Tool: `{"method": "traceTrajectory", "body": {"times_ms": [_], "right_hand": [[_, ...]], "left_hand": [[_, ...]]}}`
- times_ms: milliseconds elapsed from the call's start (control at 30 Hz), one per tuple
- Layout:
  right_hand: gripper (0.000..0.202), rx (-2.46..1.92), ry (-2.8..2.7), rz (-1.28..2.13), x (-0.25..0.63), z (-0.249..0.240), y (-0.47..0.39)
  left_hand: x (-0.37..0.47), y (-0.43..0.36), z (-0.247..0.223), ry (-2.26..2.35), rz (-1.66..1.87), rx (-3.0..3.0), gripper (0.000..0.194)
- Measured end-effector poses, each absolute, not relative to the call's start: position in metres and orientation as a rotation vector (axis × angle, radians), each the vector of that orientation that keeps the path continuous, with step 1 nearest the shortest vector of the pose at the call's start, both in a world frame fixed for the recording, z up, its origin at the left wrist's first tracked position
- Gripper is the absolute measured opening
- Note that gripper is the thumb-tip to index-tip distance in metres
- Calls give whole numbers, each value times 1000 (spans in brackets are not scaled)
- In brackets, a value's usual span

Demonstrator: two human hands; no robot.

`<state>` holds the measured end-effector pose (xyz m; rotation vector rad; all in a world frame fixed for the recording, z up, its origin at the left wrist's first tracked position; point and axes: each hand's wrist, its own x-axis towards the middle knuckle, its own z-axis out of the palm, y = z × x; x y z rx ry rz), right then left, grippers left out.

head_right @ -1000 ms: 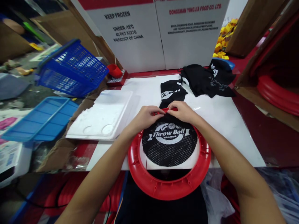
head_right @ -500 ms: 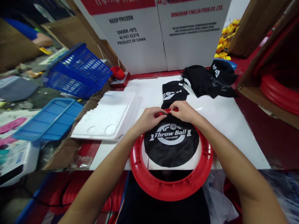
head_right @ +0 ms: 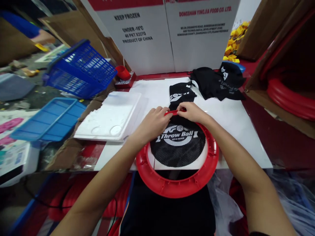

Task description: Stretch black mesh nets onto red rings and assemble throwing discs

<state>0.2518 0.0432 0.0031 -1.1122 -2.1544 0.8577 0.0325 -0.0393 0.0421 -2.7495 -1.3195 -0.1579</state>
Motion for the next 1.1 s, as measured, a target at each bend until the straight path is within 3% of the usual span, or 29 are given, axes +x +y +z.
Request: {"method": "traceTrajectory", "body": {"times_ms": [133, 233, 433, 600, 767, 900, 1100], "right_hand": [[15, -1015, -2265, 513, 272, 40, -6], [13, -1085, -2490, 373, 279, 64, -91], [30, -1162, -2256, 326, 251, 10, -226], [31, -1103, -2103, 158, 239, -17, -218], [30, -998, -2074, 126, 243, -16, -178], [32, -861, -2059, 201, 251, -20, -163], [33, -735, -2265, 289, 268, -21, -165]], "left_hand": [[38, -115, 49, -1083, -61, -3041, 14], [33, -152, 43, -1038, -50, -3253, 13], [19, -179, 29, -1357, -488, -3299, 17], [21, -199, -2, -1282, -1083, -3017, 20], [20, -164, -23, -1018, -1523, -2879, 18], [11, -141, -16, -872, -1539, -3066, 17], [1, -141, -6, -770, -1226, -3281, 14]]}}
